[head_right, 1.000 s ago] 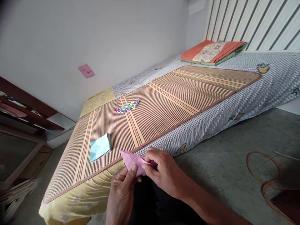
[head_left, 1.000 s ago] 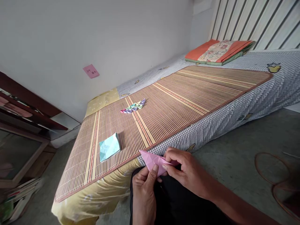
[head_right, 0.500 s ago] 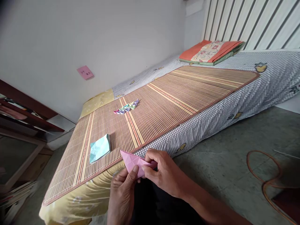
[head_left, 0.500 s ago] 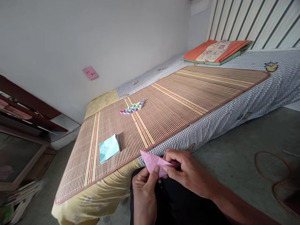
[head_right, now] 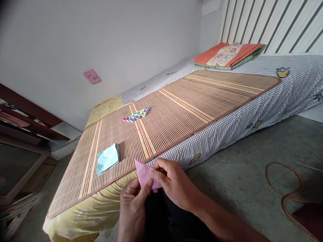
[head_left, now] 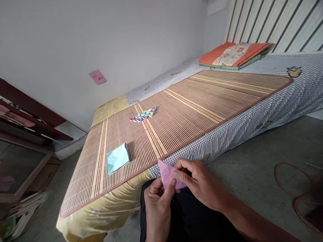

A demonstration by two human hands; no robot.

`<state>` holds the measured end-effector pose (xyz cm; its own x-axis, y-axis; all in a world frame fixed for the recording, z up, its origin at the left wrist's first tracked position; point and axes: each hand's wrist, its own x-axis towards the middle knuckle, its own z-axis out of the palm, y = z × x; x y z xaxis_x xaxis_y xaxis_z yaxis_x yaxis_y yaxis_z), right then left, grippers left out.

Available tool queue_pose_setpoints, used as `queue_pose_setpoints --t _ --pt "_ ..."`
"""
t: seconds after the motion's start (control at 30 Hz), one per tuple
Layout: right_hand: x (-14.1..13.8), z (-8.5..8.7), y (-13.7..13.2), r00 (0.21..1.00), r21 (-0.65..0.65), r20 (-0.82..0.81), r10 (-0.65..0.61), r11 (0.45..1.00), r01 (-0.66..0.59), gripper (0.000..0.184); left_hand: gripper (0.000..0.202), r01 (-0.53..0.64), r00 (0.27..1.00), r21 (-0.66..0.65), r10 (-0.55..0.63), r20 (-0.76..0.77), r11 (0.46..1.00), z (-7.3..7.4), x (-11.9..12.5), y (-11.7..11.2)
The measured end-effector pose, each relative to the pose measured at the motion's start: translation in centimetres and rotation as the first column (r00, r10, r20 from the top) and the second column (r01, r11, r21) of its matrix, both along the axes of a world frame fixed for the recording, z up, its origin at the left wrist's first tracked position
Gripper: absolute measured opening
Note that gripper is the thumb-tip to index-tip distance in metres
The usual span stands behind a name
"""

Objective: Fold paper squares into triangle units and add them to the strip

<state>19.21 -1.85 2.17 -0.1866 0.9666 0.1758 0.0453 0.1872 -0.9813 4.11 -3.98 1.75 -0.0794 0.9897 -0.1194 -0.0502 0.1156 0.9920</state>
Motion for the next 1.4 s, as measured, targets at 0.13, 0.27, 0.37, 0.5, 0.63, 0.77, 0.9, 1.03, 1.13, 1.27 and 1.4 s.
queue_pose_setpoints --t 0.13,0.27,0.37,0.5,0.63,0.77,0.9,1.03,1.13,1.27,1.4 --pt "-0.3 -0.3 0.2 0.997 0.040 -0.009 -0.074 0.996 0.075 0.024 0.028 0.003 1.000 0.019 -0.003 -0.011 1.000 -0.4 -0.2 -0.2" --pt "-0.4 -0.4 0.3 0.997 0.044 -0.019 -0.073 0.996 0.074 0.022 0.029 0.009 1.000 0.022 -0.008 -0.023 1.000 -0.9 -0.2 -0.2" --pt "-0.4 -0.4 0.3 0.996 0.060 -0.013 -0.085 0.995 0.085 0.024 0.030 0.010 0.999 0.012 -0.010 -0.051 1.000 -0.8 -0.2 -0.3" --pt "-0.1 0.0 0.5 0.996 0.101 0.028 -0.085 0.992 0.082 0.025 0.033 0.097 0.990 0.012 -0.095 -0.102 0.995 -0.4 -0.7 -0.3" --pt "0.6 0.6 1.0 0.985 -0.003 0.065 0.161 0.987 -0.161 0.022 0.033 0.200 0.972 0.024 -0.195 -0.131 0.980 0.1 -1.2 -0.1" --pt "1.0 0.4 1.8 0.975 -0.024 0.081 0.208 0.978 -0.207 0.024 0.030 0.234 0.966 0.005 -0.232 -0.116 0.972 0.0 -1.6 -0.2" --pt "1.2 -0.4 2.3 0.984 -0.062 -0.098 0.152 0.985 -0.158 0.018 0.029 0.134 0.990 -0.023 -0.135 -0.030 0.991 -0.5 -1.7 -0.3" --pt "0.6 -1.6 1.9 0.947 -0.182 -0.268 0.178 0.956 -0.231 0.029 0.026 0.064 0.994 -0.034 -0.061 0.093 0.997 -0.9 -1.5 0.0" --pt "0.0 -2.1 1.3 0.945 -0.216 -0.281 0.168 0.948 -0.233 0.035 0.024 0.072 0.989 -0.024 -0.068 0.134 0.997 -1.1 -1.4 0.1" --pt "0.6 -2.1 1.4 0.988 -0.138 -0.154 0.007 0.990 -0.028 0.035 0.024 0.060 0.991 -0.029 -0.056 0.125 0.998 -1.3 -1.3 0.0" --pt "2.5 -2.0 2.2 0.977 -0.091 -0.146 -0.153 0.986 0.141 0.034 0.023 0.015 0.992 -0.042 -0.010 0.129 0.999 -1.5 -1.3 -0.1"
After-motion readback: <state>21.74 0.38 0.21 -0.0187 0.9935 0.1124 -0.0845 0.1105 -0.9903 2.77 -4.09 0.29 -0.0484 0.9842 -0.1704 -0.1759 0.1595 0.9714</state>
